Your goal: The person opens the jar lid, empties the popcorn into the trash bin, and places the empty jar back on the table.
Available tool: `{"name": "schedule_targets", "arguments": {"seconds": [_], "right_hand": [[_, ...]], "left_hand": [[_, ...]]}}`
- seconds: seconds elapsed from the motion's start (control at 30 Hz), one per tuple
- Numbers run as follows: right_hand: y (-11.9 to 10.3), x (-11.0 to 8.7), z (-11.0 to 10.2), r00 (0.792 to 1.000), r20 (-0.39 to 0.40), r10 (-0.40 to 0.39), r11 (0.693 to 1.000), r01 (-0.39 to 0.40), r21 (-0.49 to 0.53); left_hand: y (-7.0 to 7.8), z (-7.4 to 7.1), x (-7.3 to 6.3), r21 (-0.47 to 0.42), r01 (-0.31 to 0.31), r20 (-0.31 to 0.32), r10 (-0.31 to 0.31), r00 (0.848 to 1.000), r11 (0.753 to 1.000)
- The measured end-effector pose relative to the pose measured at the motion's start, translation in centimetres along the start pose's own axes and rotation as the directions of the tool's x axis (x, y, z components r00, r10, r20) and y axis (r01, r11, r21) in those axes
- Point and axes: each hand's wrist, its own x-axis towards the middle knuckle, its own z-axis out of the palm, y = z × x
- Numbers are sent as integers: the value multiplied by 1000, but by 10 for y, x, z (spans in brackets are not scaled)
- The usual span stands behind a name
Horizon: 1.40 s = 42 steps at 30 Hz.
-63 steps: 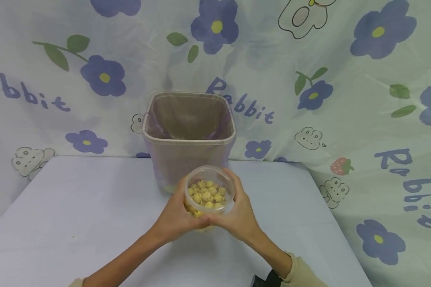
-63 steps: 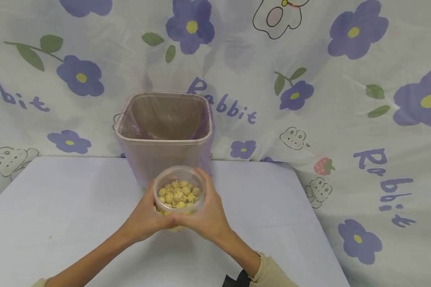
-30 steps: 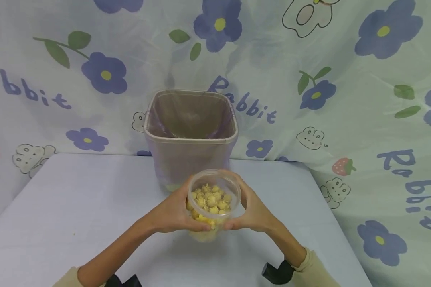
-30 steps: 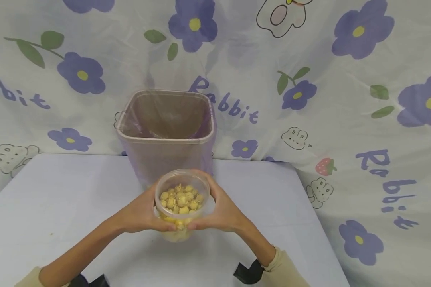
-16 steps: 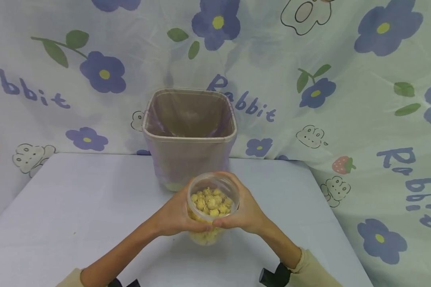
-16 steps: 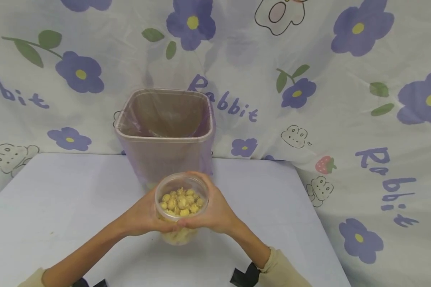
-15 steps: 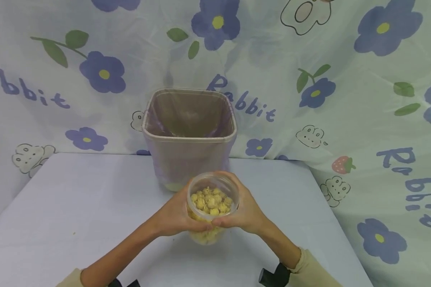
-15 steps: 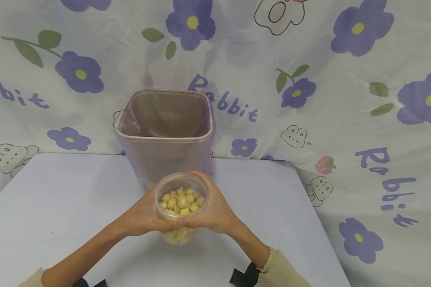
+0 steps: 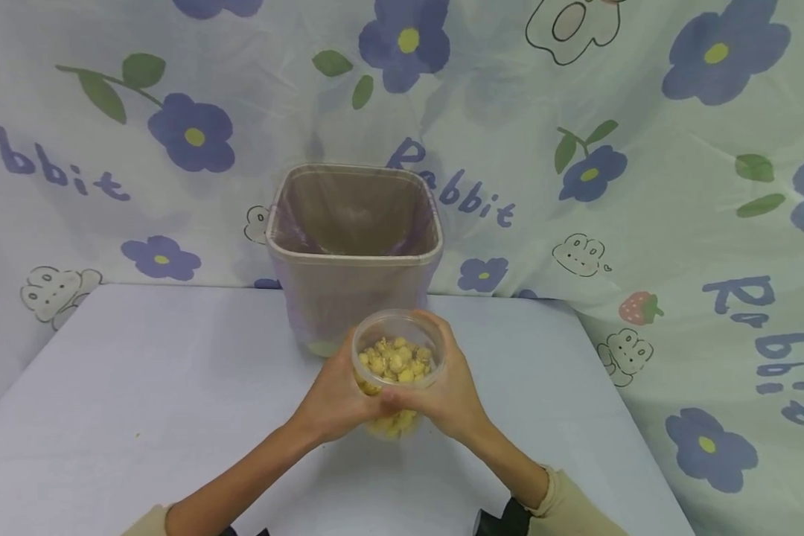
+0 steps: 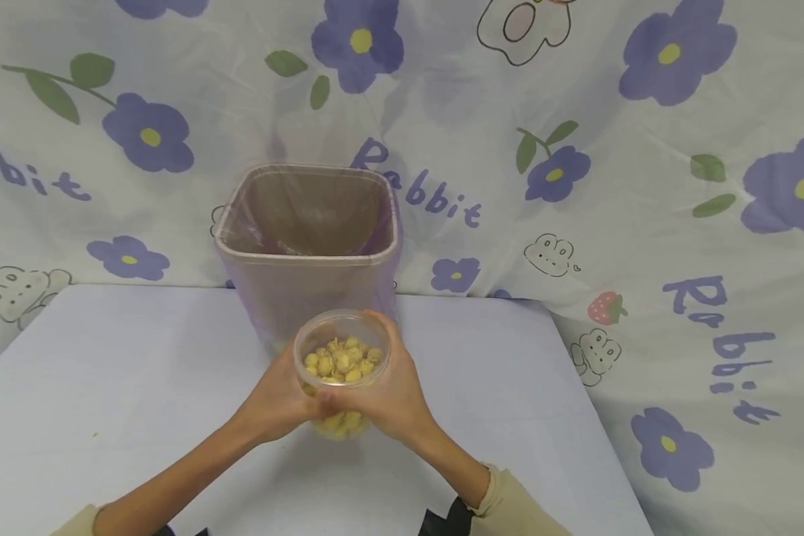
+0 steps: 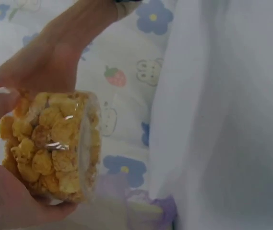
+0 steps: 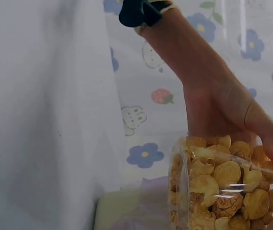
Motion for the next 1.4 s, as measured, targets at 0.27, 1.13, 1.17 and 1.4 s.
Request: {"name": "schedule_targets", "arguments": {"seconds": [0.27,1.13,1.17,1.4], "right_hand": [[-8,5,-7,998,2,61,998,-61,24],[-10,3,-22,981,156,-114,993,112,19],[-10,4,-24,973,195,-124,992,117,47],[-18,11,-36,879,438,-188,970,95,225]], "left_hand": [[10,0,6,14,33,-9,-33,999,999],[26,-3,-2,127,-21,50,15,999,992],[27,-5,-2,92,-16,91,8,996,996],[35,-13,-3,-224,67,379,24,925,972]]}}
